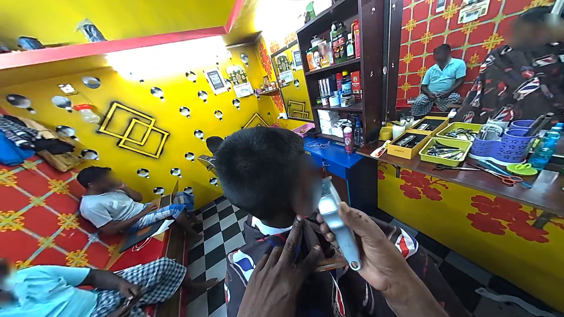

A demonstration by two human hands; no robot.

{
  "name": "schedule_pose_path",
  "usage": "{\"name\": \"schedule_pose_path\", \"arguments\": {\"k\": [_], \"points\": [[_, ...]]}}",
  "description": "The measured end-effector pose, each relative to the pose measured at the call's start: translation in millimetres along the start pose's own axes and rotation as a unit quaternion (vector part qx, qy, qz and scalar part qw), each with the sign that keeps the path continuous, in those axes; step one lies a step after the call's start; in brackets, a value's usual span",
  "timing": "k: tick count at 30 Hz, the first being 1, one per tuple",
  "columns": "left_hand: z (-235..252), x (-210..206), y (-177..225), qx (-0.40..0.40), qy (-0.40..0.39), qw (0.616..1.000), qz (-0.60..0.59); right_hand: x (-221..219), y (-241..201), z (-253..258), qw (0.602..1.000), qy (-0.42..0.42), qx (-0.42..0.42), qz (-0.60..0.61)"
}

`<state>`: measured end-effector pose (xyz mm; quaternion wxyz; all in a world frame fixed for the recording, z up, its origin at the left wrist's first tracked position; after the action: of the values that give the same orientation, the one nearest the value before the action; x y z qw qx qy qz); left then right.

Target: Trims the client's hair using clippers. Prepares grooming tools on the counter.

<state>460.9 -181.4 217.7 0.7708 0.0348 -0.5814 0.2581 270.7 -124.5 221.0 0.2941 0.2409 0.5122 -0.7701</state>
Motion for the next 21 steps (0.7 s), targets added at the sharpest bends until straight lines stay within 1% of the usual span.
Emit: {"name": "schedule_pose_path", "arguments": {"k": [2, 4, 5, 6, 7, 8, 10, 12, 13, 14, 16, 19, 21], "points": [[-7, 5, -5, -0.048, -0.011, 0.998, -0.036, 5, 3, -11, 0.993, -0.036, 0.039, 0.103], [-21, 14, -16, -0.095, -0.016, 0.988, -0.121, 9, 3, -22, 0.984, -0.079, 0.088, 0.136], [-29, 20, -24, -0.095, 0.007, 0.980, -0.172, 11, 2, -27, 0.984, -0.080, 0.105, 0.116], [-37, 26, -33, -0.078, 0.046, 0.974, -0.207, 14, -1, -31, 0.988, -0.066, 0.118, 0.074], [-44, 33, -43, -0.053, 0.094, 0.969, -0.221, 15, -4, -33, 0.991, -0.037, 0.124, 0.009], [-50, 40, -53, -0.024, 0.149, 0.965, -0.215, 17, -7, -35, 0.990, -0.014, 0.126, -0.065], [-57, 53, -75, 0.035, 0.262, 0.948, -0.176, 20, -4, -37, 0.975, 0.002, 0.130, -0.179], [-58, 62, -97, 0.071, 0.331, 0.929, -0.147, 17, 7, -41, 0.972, 0.006, 0.123, -0.202], [-56, 62, -108, 0.067, 0.350, 0.923, -0.147, 11, 13, -44, 0.973, 0.017, 0.121, -0.195], [-54, 58, -120, 0.052, 0.356, 0.921, -0.148, 3, 18, -47, 0.973, 0.031, 0.121, -0.196], [-48, 45, -140, 0.012, 0.328, 0.935, -0.139, -15, 29, -54, 0.963, 0.059, 0.135, -0.228], [-38, 20, -165, -0.065, 0.262, 0.958, -0.097, -42, 52, -66, 0.925, 0.111, 0.175, -0.320], [-27, 6, -181, -0.139, 0.234, 0.959, -0.079, -61, 71, -74, 0.899, 0.149, 0.195, -0.363]]}}
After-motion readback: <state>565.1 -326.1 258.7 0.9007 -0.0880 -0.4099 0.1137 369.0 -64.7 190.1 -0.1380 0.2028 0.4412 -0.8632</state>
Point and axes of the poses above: each hand's wrist, its own z-axis towards the middle knuckle, its own x-axis out of the back of the hand, y = z × x, the point moved 2 cm from there along z, towards the middle knuckle, and after that the axes turned 10 degrees about -y, right-handed, at the moved point
